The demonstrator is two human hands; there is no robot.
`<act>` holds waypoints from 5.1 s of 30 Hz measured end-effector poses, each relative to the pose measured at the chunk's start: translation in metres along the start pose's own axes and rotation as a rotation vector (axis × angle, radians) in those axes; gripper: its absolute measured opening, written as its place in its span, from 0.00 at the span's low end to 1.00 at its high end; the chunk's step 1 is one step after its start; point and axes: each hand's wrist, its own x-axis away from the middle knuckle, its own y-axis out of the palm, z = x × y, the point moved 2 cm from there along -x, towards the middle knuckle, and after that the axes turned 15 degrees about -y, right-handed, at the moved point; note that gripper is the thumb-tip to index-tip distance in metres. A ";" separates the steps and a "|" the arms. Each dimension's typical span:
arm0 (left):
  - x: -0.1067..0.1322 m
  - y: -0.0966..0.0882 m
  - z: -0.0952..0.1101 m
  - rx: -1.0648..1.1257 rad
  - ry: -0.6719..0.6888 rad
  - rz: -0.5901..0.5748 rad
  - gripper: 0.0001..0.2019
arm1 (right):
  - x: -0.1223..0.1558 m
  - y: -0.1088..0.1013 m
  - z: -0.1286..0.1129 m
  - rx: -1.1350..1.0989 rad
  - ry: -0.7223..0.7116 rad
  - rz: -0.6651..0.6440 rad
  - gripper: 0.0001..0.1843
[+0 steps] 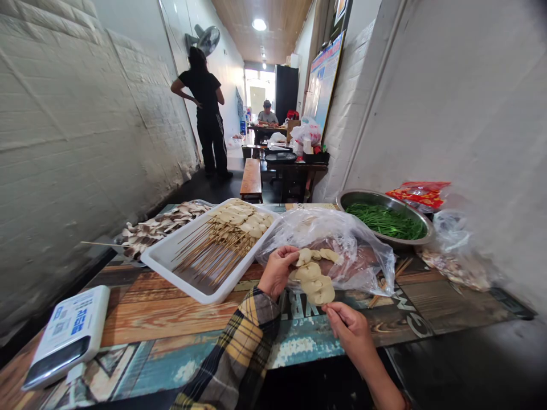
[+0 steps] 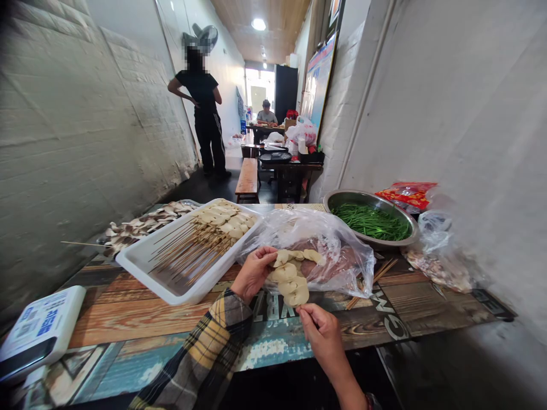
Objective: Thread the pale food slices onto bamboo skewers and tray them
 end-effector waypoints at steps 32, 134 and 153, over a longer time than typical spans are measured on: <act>-0.003 0.001 -0.005 0.097 -0.064 -0.021 0.15 | 0.000 0.000 0.003 0.033 -0.034 -0.018 0.21; 0.000 0.008 -0.005 0.054 -0.047 -0.067 0.20 | -0.008 0.003 -0.011 0.064 -0.019 -0.007 0.17; 0.015 0.028 -0.036 -0.106 -0.242 -0.382 0.25 | 0.004 0.003 0.013 -0.174 0.194 0.208 0.25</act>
